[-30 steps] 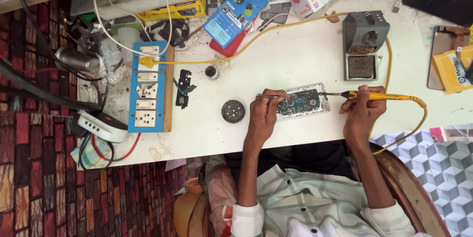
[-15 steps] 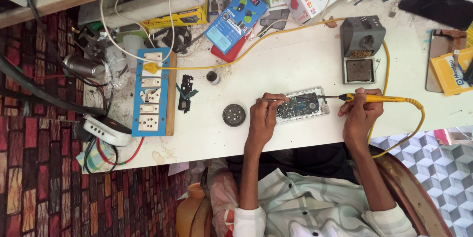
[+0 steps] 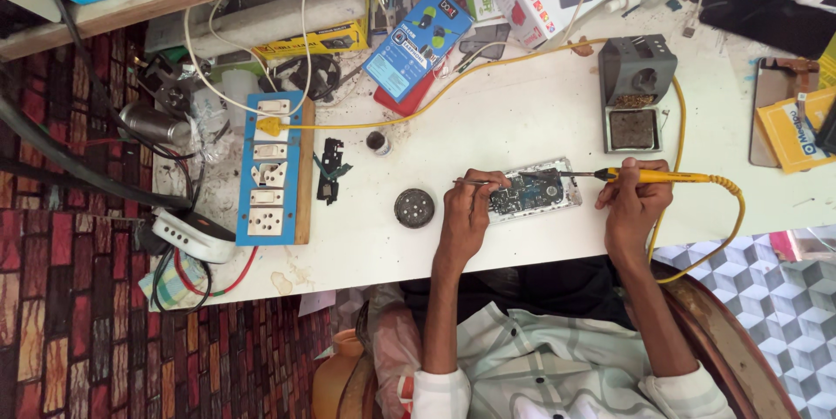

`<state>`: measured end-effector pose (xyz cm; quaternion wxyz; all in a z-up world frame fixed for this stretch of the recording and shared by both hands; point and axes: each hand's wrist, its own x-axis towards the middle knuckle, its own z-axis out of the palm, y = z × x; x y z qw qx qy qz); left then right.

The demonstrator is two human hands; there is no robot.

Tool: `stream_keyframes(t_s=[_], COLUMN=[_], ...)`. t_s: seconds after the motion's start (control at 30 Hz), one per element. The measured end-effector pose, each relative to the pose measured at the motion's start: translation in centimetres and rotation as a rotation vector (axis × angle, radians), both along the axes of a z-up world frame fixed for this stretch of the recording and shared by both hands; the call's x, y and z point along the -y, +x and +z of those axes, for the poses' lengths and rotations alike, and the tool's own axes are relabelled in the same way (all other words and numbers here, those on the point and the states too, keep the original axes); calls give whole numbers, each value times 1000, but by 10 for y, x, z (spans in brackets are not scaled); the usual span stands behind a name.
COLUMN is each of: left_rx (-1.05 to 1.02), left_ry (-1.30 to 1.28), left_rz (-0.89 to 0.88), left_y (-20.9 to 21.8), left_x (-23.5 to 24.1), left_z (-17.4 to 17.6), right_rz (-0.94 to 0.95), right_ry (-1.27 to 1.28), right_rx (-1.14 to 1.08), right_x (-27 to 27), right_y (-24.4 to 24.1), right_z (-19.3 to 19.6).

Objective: The person uses a soldering iron and tweezers to work on a small circuit board placed on a white workbench. They repeatedly apply heat to specific points on the board while holding components with tweezers.

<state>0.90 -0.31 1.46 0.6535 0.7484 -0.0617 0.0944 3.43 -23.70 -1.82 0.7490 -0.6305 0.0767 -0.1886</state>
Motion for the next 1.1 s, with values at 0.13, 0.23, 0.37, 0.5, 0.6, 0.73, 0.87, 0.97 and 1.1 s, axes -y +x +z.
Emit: stream_keyframes(t_s=[0.13,0.23,0.37,0.5,0.6,0.73,0.87,0.97,1.1], left_rx=[51,183,128,39,30,37,104,129,124], left_ry=[39,53,71,49,61,63,58,67,64], left_rz=[5,8,25,18,17,16,10,10,7], left_y=[0,0,-1,-1,-2,-2,-2,-3,-3], left_x=[0,0,-1,-1,-1,-1,-1,-1,-1], left_z=[-1,-2,-2,-1,-1,-1,-3,-4,-5], right_rz=[30,43,44,33,36,21,23,13,39], right_ry=[-9,-19,-58,-28,-7,-35,-29,-17,-50], right_rx=[-9,-25,-39,-44,-30,-41,-38,-42,-45], right_x=[0,-1,-2,-1,-1,-3,-3,-2,-3], right_y=[0,0,-1,-3,-3,-1,-1,-1,-1], right_z=[2,5,10,13,12,12,10,10,8])
